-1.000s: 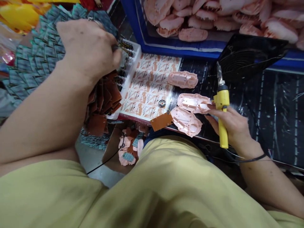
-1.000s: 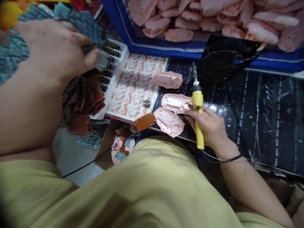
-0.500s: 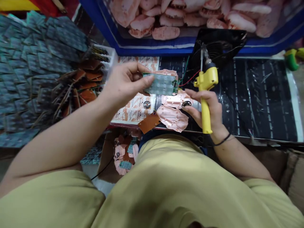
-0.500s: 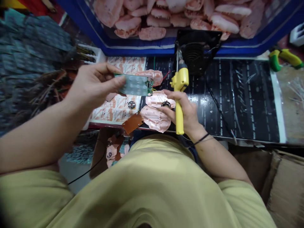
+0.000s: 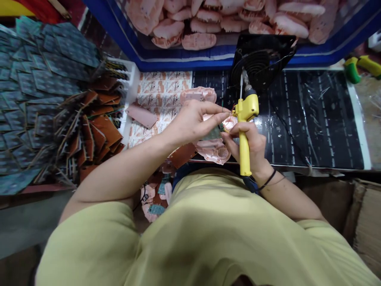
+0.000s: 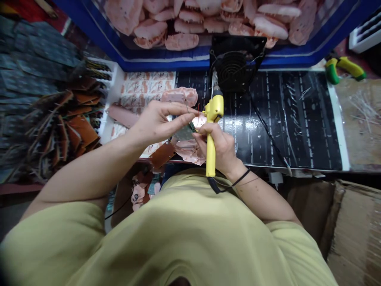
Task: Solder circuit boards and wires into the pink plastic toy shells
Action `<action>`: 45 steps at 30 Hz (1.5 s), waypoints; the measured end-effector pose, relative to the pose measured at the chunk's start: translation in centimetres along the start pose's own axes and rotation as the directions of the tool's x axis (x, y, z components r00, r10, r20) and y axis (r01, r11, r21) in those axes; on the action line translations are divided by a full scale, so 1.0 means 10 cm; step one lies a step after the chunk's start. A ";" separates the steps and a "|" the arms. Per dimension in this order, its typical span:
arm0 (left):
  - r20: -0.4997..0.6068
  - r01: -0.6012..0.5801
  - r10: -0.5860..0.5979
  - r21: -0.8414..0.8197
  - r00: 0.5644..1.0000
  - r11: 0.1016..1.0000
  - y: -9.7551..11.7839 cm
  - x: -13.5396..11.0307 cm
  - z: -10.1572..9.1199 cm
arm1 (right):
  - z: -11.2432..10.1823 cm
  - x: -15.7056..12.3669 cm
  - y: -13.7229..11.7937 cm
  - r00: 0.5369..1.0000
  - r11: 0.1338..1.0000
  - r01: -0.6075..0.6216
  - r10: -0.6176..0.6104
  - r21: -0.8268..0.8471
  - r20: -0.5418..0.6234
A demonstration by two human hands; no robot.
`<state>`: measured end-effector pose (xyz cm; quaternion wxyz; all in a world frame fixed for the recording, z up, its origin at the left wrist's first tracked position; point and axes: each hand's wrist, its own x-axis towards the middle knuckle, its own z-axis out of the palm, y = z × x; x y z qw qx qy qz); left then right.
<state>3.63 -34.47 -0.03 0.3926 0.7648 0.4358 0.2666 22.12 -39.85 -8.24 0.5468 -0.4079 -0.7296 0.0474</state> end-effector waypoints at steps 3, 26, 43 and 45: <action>0.012 0.063 -0.062 -0.146 0.998 0.987 -0.04 0.07 0.16 | 0.02 -0.01 -0.01 0.999 0.998 0.031 -0.030 -0.057 0.014; 0.206 0.026 -0.167 0.554 0.964 0.832 -0.37 0.32 0.08 | -1.10 -0.04 0.23 0.934 0.966 0.242 -0.206 -0.095 0.291; 0.237 0.044 -0.218 0.575 0.947 0.817 -0.34 0.40 0.08 | -0.90 -0.13 0.46 0.984 0.990 0.102 -0.115 0.097 0.137; 0.235 0.031 -0.201 0.574 0.951 0.818 -0.35 0.40 0.08 | -0.88 -0.10 0.47 0.976 0.988 0.116 -0.133 0.106 0.170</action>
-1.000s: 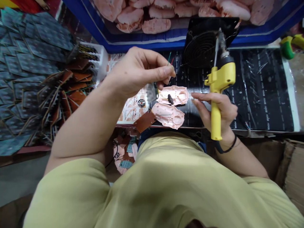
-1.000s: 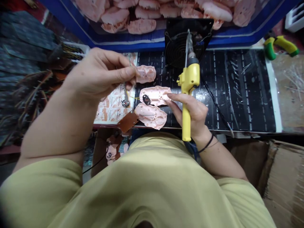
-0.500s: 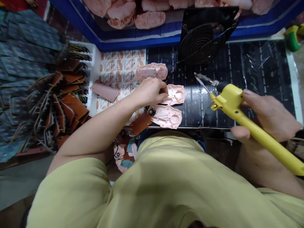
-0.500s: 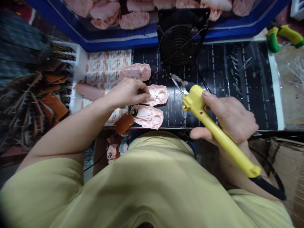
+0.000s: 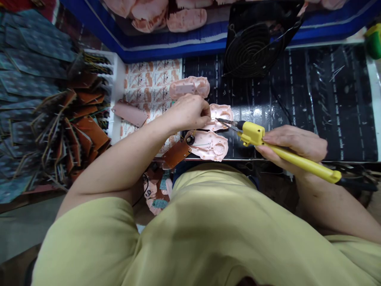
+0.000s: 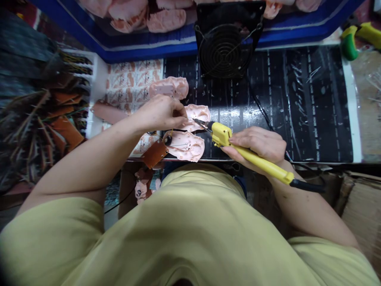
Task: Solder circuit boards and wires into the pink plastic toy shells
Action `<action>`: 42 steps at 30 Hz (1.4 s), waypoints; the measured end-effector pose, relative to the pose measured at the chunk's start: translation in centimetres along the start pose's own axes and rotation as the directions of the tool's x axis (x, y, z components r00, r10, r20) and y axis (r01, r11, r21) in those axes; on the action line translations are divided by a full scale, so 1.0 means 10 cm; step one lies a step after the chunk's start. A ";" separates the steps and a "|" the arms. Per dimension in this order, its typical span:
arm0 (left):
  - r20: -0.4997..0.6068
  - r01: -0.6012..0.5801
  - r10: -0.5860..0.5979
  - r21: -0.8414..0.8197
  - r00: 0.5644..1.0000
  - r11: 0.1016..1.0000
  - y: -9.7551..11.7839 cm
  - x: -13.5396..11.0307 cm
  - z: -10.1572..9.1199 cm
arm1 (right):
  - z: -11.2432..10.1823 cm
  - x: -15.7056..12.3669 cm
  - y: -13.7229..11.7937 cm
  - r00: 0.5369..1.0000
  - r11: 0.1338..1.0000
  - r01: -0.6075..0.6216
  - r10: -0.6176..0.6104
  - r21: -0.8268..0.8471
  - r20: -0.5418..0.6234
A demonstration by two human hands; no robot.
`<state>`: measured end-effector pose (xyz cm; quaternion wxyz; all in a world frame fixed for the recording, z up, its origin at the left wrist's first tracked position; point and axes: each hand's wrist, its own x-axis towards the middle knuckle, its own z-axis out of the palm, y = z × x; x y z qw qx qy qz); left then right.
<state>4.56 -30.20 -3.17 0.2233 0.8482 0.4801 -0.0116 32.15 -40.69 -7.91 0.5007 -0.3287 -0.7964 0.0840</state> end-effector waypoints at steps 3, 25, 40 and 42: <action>-0.008 -0.009 0.009 -0.003 1.000 1.000 0.00 0.01 0.01 | 0.01 0.04 0.02 0.997 0.998 -0.065 0.065 -0.011 0.052; -0.101 0.018 -0.022 -0.041 0.995 0.999 0.03 -0.09 0.06 | -0.16 -0.03 0.12 0.998 0.986 -0.061 0.057 -0.153 -0.035; -0.155 0.081 -0.098 -0.111 0.983 0.991 0.00 -0.04 0.19 | -0.07 0.03 0.33 0.993 0.988 -0.121 0.121 0.099 0.005; -0.160 0.069 -0.085 -0.101 0.983 0.992 -0.01 -0.03 0.21 | -0.09 0.03 0.35 0.993 0.987 -0.112 0.109 0.113 0.034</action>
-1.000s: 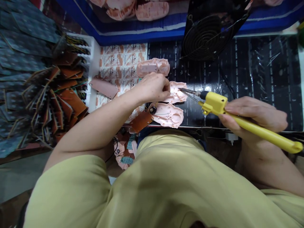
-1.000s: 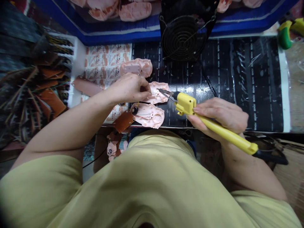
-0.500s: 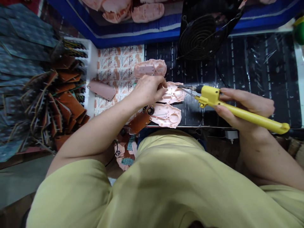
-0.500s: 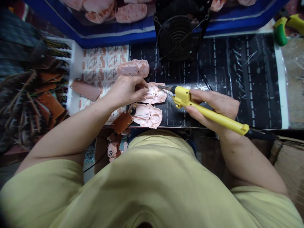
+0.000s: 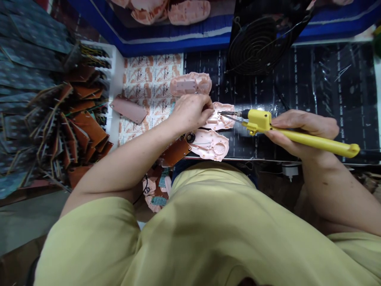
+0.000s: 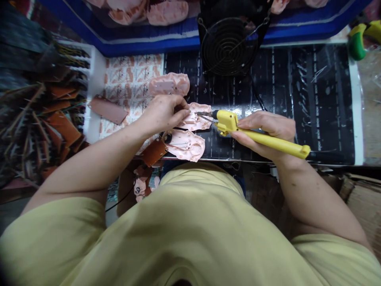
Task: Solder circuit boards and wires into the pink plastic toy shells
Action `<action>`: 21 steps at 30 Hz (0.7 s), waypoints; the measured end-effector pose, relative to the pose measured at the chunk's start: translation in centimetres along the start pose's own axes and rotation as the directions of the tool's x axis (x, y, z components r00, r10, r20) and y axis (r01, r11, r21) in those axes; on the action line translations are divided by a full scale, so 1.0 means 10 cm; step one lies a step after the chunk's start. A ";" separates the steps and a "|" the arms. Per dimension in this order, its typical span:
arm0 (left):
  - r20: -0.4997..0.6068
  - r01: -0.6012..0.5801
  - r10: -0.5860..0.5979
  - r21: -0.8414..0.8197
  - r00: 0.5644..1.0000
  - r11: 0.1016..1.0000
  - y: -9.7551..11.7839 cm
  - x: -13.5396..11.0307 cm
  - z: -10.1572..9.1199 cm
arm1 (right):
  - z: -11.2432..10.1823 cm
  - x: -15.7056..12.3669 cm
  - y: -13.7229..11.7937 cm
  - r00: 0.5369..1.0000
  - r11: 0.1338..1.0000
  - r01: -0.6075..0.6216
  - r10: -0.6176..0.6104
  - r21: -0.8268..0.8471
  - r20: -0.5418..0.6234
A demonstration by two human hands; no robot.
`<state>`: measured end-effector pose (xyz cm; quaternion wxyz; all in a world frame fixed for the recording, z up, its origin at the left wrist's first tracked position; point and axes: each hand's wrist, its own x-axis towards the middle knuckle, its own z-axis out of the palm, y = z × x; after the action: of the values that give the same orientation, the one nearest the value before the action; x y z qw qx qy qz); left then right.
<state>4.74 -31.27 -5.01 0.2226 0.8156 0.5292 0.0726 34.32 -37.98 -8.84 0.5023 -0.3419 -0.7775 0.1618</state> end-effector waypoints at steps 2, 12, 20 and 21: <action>0.001 -0.002 0.002 0.007 1.000 1.000 0.01 0.00 0.01 | -0.01 0.02 0.00 1.000 1.000 0.018 -0.019 0.017 0.002; 0.016 0.001 -0.003 0.124 1.000 0.992 0.06 0.00 0.01 | -0.05 0.15 -0.02 0.992 0.993 0.108 -0.110 0.037 0.065; 0.015 -0.015 0.013 0.139 1.000 0.990 0.04 0.00 0.02 | -0.09 0.11 -0.04 0.995 0.995 0.097 -0.097 0.030 0.002; 0.017 -0.015 0.013 0.138 1.000 0.990 0.03 0.00 0.02 | -0.08 0.11 -0.04 0.994 0.994 0.107 -0.108 0.024 0.007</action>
<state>5.12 -31.43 -5.07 0.1693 0.8333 0.5254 0.0305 34.61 -37.61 -7.48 0.5112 -0.2931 -0.7949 0.1450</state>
